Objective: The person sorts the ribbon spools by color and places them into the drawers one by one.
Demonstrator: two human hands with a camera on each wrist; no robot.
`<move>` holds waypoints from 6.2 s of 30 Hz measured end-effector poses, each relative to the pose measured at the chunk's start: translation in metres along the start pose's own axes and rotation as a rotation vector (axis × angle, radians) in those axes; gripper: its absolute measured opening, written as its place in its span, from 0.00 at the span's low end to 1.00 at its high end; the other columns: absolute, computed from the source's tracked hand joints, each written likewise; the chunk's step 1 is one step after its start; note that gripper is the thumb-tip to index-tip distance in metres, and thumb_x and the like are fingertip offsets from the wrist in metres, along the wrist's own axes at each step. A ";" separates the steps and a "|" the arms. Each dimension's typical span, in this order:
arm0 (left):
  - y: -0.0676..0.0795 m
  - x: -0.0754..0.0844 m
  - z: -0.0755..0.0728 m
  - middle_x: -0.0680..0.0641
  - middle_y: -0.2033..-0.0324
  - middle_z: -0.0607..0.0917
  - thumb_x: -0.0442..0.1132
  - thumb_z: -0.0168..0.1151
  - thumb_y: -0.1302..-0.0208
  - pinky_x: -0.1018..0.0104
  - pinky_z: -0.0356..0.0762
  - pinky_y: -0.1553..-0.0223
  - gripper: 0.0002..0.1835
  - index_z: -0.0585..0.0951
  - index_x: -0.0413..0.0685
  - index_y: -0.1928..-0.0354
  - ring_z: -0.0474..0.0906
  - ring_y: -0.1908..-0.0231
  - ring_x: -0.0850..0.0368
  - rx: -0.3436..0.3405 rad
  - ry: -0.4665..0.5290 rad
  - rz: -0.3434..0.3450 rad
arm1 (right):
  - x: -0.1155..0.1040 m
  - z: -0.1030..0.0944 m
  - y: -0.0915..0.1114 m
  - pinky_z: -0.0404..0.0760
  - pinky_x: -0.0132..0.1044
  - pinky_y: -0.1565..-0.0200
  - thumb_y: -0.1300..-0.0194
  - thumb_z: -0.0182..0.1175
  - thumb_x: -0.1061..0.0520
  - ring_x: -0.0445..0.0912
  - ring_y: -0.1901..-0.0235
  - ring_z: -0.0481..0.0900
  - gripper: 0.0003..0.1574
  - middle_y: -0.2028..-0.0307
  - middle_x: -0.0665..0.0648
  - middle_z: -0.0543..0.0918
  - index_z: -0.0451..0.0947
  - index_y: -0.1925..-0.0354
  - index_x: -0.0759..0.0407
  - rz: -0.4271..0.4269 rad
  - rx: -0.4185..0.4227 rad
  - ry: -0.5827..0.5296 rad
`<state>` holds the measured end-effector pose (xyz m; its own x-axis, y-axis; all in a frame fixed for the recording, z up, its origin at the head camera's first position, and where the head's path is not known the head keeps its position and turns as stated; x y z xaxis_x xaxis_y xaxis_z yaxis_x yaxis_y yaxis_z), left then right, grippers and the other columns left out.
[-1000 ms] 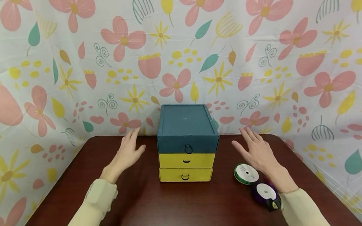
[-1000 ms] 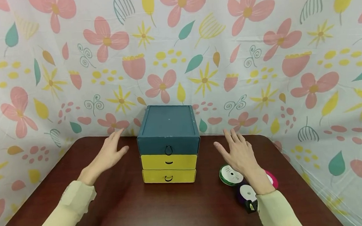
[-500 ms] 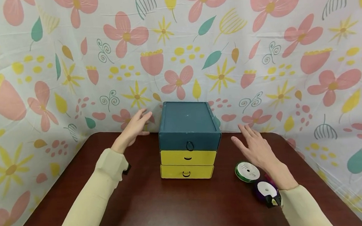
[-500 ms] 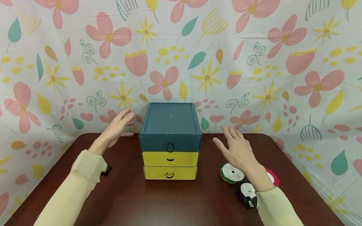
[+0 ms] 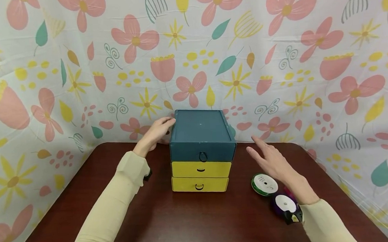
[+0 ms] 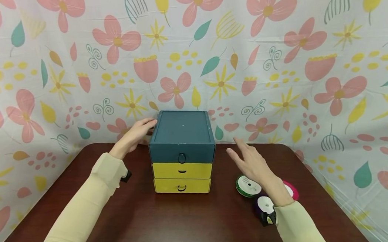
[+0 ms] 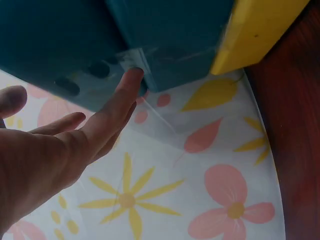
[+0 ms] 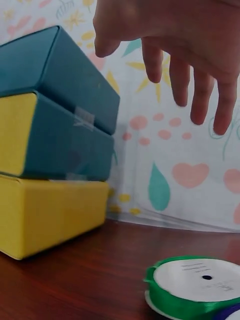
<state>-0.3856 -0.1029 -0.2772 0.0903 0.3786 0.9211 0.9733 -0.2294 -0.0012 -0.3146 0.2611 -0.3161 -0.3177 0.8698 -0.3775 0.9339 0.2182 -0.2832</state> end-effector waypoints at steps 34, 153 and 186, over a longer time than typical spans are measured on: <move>-0.006 -0.011 0.010 0.48 0.27 0.60 0.57 0.43 0.25 0.56 0.69 0.48 0.32 0.54 0.57 0.24 0.72 0.65 0.54 0.087 0.009 0.084 | -0.080 0.051 0.015 0.85 0.48 0.62 0.25 0.48 0.50 0.60 0.68 0.84 0.26 0.63 0.70 0.85 0.75 0.47 0.72 -0.175 -0.520 -0.674; -0.012 -0.013 0.010 0.42 0.28 0.63 0.55 0.42 0.25 0.48 0.68 0.39 0.32 0.58 0.50 0.25 0.72 0.44 0.41 0.128 -0.063 0.205 | -0.142 0.062 0.040 0.75 0.31 0.71 0.27 0.50 0.44 0.41 0.80 0.71 0.19 0.83 0.47 0.74 0.76 0.63 0.57 0.111 -0.536 -1.208; -0.013 -0.014 0.008 0.45 0.28 0.62 0.57 0.42 0.25 0.47 0.68 0.38 0.32 0.57 0.53 0.25 0.69 0.38 0.46 0.115 -0.068 0.186 | -0.147 0.057 0.053 0.76 0.32 0.71 0.26 0.50 0.45 0.41 0.81 0.72 0.20 0.84 0.47 0.75 0.76 0.65 0.58 0.074 -0.546 -1.172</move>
<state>-0.3979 -0.0981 -0.2937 0.2808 0.3996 0.8726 0.9559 -0.1982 -0.2168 -0.2274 0.1193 -0.3259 0.0434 0.0446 -0.9981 0.8130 0.5790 0.0612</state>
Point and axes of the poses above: each hand's wrist, its own y-axis away from the middle knuckle, its own z-axis out of the palm, x = y × z, the point moved 4 cm from there along -y, towards the middle knuckle
